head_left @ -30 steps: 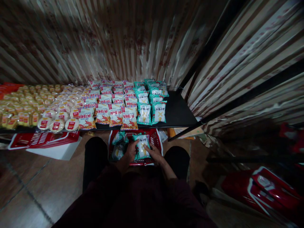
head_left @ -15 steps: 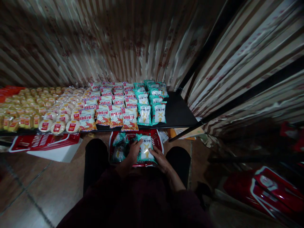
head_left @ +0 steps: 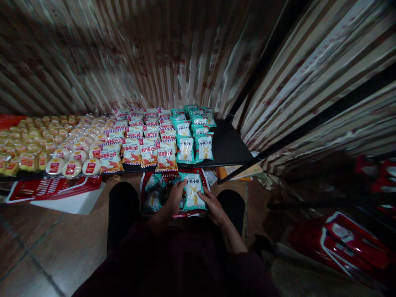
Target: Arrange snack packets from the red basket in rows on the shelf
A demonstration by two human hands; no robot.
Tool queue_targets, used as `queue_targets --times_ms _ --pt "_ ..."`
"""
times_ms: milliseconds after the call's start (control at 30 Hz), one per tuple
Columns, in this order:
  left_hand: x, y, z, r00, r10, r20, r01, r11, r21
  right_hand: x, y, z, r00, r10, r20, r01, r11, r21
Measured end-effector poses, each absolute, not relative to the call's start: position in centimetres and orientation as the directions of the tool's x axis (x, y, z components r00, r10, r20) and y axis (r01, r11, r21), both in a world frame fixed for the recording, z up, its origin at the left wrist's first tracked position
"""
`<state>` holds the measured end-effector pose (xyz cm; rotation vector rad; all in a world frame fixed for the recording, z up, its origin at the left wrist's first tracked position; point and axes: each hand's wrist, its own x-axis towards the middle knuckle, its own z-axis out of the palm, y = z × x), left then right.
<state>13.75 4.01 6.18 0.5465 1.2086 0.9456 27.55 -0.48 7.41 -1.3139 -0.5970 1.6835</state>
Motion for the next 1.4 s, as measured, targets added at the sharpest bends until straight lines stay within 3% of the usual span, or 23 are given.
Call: queue_targets --times_ms 167,367,700,833,967,1067,1167,1400 --pt "13.4 4.4 7.1 -0.074 0.886 -0.458 -0.221 0.433 0.874 27.5 0.0 8.1 -0.028 0.862 -0.507 -0.361 -0.481 -0.799" --pt "13.2 3.5 8.1 -0.231 0.914 -0.334 -0.131 0.311 0.942 28.1 0.2 8.0 0.055 0.913 -0.404 -0.272 -0.375 -0.886" --pt "14.4 0.7 10.0 -0.173 0.984 -0.051 0.179 0.082 0.980 28.8 0.2 8.6 0.129 0.935 -0.330 -0.193 -0.302 -0.933" --pt "14.6 0.3 11.3 -0.054 0.997 0.049 0.237 -0.035 0.971 28.9 0.2 9.6 0.155 0.958 -0.242 -0.035 -0.239 -0.970" --pt "14.9 -0.2 12.2 -0.005 1.000 0.004 0.173 -0.003 0.985 29.1 -0.1 11.4 0.136 0.988 -0.076 0.205 -0.103 -0.973" --pt "15.0 -0.2 12.8 0.000 0.994 -0.108 0.030 0.108 0.994 29.4 -0.5 12.6 0.005 1.000 0.017 0.313 0.014 -0.950" --pt "14.8 0.0 13.4 0.053 0.981 -0.187 -0.107 0.192 0.976 29.5 -0.6 13.1 -0.071 0.993 0.095 0.380 0.115 -0.918" --pt "14.6 0.7 12.6 0.084 0.954 -0.287 -0.275 0.299 0.914 28.8 -0.1 12.3 -0.052 0.967 0.248 0.457 0.244 -0.855"
